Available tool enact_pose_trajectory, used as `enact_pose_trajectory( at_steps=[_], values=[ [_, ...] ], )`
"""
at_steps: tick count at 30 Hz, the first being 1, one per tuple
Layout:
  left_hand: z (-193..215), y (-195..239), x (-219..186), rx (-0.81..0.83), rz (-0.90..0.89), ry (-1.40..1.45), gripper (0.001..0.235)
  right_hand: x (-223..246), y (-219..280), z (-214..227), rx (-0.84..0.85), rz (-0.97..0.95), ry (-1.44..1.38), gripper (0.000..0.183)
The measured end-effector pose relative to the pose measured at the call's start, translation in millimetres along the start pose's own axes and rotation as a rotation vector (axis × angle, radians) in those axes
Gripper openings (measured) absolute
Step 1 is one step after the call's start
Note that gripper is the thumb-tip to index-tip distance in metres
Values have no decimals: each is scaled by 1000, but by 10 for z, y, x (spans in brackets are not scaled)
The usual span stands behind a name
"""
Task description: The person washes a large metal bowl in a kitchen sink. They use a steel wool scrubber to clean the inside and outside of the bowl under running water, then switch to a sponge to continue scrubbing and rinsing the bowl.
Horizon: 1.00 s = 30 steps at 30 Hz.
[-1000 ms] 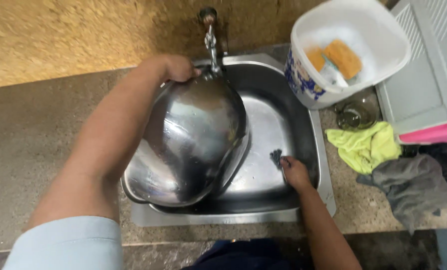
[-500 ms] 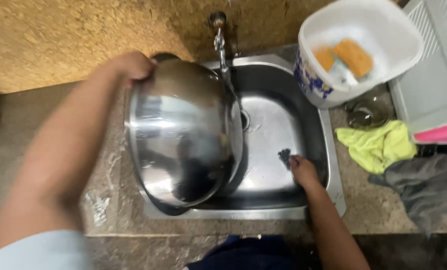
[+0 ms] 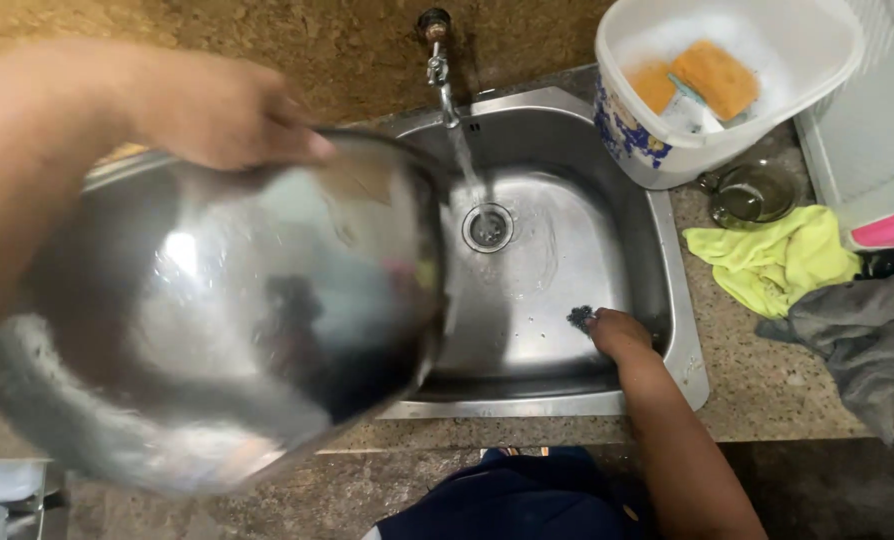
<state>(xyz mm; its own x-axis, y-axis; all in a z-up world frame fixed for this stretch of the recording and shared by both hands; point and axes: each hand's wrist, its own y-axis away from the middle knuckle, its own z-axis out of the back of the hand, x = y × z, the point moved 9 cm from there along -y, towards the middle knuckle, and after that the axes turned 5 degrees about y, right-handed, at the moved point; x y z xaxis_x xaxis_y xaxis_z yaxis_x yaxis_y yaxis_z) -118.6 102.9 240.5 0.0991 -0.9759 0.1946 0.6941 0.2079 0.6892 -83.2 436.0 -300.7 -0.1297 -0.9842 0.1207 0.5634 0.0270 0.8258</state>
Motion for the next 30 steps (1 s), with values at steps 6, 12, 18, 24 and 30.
enact_pose_trajectory(
  at_steps=[6,12,18,24,30],
  values=[
    [-251,221,-1076,66,-330,-168,34,-95,-10,183,-150,-16,-164,47],
    [-1641,-435,-1493,-137,-825,-360,23,-291,-567,-43,-166,-6,-249,47],
    [-2467,-408,-1081,-873,-1178,-507,14,-527,-1280,-32,-663,245,-165,45],
    [-3219,-849,-382,-725,-1013,-285,12,1022,1058,1814,-1243,932,-357,36],
    [-3587,-894,108,-500,-768,-56,13,3022,1436,2881,-1072,1294,146,54]
  ],
)
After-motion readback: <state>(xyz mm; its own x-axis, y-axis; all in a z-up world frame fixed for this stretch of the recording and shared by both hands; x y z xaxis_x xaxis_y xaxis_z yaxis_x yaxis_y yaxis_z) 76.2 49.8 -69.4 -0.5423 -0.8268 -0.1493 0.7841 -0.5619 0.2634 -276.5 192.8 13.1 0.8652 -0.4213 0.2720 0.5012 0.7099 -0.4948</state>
